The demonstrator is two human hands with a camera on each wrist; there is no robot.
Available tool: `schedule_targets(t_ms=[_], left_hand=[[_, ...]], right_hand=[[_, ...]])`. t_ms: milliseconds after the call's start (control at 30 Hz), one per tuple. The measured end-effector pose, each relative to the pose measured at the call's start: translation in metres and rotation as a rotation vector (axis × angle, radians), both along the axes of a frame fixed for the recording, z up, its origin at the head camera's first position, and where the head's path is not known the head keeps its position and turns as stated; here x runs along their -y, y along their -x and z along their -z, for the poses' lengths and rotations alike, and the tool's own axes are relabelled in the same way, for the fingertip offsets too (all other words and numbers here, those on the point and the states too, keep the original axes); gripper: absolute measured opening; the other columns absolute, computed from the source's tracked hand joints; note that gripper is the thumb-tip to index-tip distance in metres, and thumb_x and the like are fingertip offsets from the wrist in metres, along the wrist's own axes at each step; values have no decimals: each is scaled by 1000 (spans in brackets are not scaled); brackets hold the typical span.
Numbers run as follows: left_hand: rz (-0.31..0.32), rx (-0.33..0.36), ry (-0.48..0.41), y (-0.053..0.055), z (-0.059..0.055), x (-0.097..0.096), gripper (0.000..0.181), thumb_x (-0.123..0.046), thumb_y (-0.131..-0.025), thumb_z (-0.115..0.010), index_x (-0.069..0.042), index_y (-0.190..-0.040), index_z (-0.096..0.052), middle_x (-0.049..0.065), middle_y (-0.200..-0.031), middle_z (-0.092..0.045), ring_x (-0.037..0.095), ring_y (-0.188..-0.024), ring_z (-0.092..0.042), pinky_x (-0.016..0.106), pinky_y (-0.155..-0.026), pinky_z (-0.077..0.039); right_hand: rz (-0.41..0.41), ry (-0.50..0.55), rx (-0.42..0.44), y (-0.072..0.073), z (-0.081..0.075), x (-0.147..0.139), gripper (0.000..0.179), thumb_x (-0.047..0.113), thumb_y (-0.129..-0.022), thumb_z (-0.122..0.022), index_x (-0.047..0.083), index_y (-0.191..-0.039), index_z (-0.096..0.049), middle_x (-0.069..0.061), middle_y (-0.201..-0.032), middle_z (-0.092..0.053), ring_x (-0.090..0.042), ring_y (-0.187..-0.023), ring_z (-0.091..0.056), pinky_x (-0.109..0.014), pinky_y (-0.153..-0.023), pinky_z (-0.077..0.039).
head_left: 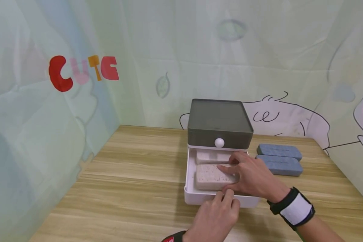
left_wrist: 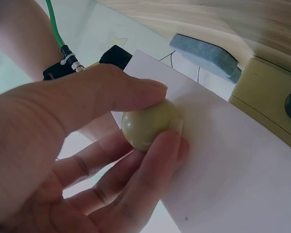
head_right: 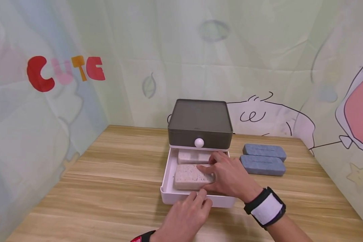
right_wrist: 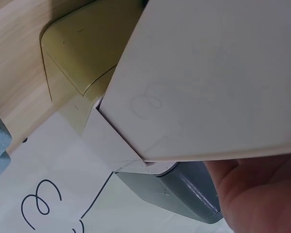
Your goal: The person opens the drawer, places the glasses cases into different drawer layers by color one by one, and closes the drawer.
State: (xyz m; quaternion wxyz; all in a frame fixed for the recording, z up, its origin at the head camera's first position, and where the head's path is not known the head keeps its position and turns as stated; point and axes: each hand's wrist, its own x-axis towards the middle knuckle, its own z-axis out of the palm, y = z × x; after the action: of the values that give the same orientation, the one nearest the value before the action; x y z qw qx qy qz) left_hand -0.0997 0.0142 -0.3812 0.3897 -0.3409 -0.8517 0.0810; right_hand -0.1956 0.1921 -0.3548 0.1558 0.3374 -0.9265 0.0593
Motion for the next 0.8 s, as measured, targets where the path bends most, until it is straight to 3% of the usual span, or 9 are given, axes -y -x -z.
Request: schedule_targets(t_ms=[467, 800], left_hand=[[-8, 56, 20, -1, -3, 1, 7, -27, -92, -70, -21, -92, -72, -4, -95, -60, 5, -73, -58, 14, -43, -38], [-10, 21, 1, -1, -2, 1, 6, -27, -91, -70, -21, -89, -71, -5, -93, -60, 4, -70, -58, 14, -43, -40]], right_hand=[[-18, 9, 55, -1, -2, -2, 61, 51, -67, -91, 32, -122, -74, 1, -103, -63, -7, -82, -53, -19, -57, -39], [-23, 11, 101, -2, -4, -5, 60, 44, -71, -90, 31, -126, -73, 3, -108, -65, -7, -87, -55, -21, -64, -44]])
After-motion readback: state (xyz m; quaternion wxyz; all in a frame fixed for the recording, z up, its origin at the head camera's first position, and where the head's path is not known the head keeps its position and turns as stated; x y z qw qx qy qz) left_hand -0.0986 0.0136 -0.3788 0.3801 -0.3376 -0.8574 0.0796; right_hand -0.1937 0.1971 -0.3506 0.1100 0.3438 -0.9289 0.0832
